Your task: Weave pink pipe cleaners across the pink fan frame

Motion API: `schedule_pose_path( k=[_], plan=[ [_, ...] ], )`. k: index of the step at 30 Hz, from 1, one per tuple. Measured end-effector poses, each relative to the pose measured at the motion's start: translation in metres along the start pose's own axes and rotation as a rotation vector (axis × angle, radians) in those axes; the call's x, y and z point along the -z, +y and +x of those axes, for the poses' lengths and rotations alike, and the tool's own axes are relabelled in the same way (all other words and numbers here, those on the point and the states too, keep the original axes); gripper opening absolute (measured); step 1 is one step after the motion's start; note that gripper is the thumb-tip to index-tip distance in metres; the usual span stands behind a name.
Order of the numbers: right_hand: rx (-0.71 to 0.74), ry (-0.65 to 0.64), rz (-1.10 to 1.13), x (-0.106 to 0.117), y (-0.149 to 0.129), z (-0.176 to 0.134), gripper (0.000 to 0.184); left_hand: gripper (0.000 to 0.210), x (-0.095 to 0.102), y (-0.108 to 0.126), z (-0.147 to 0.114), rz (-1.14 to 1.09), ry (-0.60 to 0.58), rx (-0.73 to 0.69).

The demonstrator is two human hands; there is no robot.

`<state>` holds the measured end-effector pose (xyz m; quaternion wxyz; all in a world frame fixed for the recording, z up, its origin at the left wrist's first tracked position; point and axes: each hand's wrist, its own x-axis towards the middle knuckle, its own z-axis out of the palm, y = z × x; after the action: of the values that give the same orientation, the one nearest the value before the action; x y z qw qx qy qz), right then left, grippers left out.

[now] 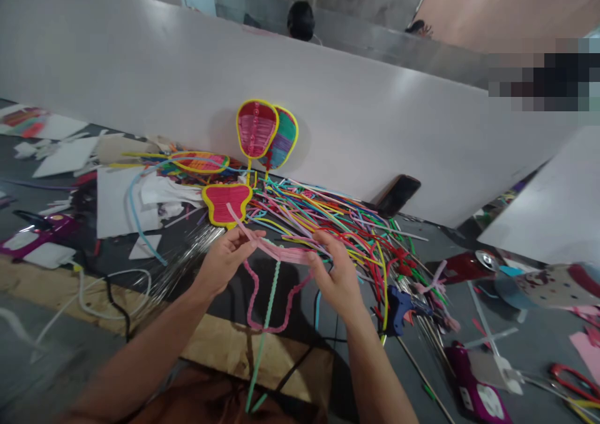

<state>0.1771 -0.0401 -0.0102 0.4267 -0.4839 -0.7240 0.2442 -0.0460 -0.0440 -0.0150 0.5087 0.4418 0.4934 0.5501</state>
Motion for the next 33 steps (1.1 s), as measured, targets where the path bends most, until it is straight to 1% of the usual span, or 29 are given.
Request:
schedule_pose_path(
  k=[2, 3, 4, 6, 9, 13, 18, 22, 28, 33],
  plan=[
    [0.133, -0.127, -0.195, -0.003, -0.014, 0.012, 0.031, 0.022, -0.002, 0.000, -0.001, -0.022, 0.006, -0.002],
    [0.166, -0.203, -0.260, -0.006, -0.021, 0.017, 0.029, 0.020, -0.003, 0.000, -0.002, -0.033, 0.006, -0.003],
    [0.171, -0.279, -0.309, -0.009, -0.026, 0.021, 0.029, 0.019, -0.004, 0.001, -0.002, -0.040, 0.005, -0.003],
    [0.145, -0.401, -0.336, -0.016, -0.033, 0.028, 0.030, 0.019, -0.005, 0.002, -0.004, -0.044, 0.009, 0.003],
    [0.107, -0.483, -0.256, -0.023, -0.032, 0.033, 0.026, 0.020, -0.005, 0.006, -0.005, -0.042, 0.024, 0.030],
    [0.083, -0.493, -0.136, -0.023, -0.025, 0.035, 0.022, 0.016, -0.001, 0.005, -0.006, -0.045, 0.076, 0.055],
    [0.053, -0.486, -0.066, -0.020, -0.020, 0.035, 0.023, 0.015, 0.000, -0.009, -0.002, -0.181, 0.109, 0.085],
    [0.043, -0.481, -0.052, -0.020, -0.015, 0.035, 0.024, 0.017, 0.000, -0.013, 0.002, -0.203, 0.102, 0.122],
    [0.048, -0.487, -0.060, -0.021, -0.014, 0.035, 0.023, 0.017, 0.005, -0.008, 0.005, -0.160, 0.049, 0.102],
    [0.057, -0.485, -0.067, -0.021, -0.019, 0.036, 0.017, 0.018, 0.009, -0.010, 0.008, -0.165, 0.038, 0.111]
  ],
)
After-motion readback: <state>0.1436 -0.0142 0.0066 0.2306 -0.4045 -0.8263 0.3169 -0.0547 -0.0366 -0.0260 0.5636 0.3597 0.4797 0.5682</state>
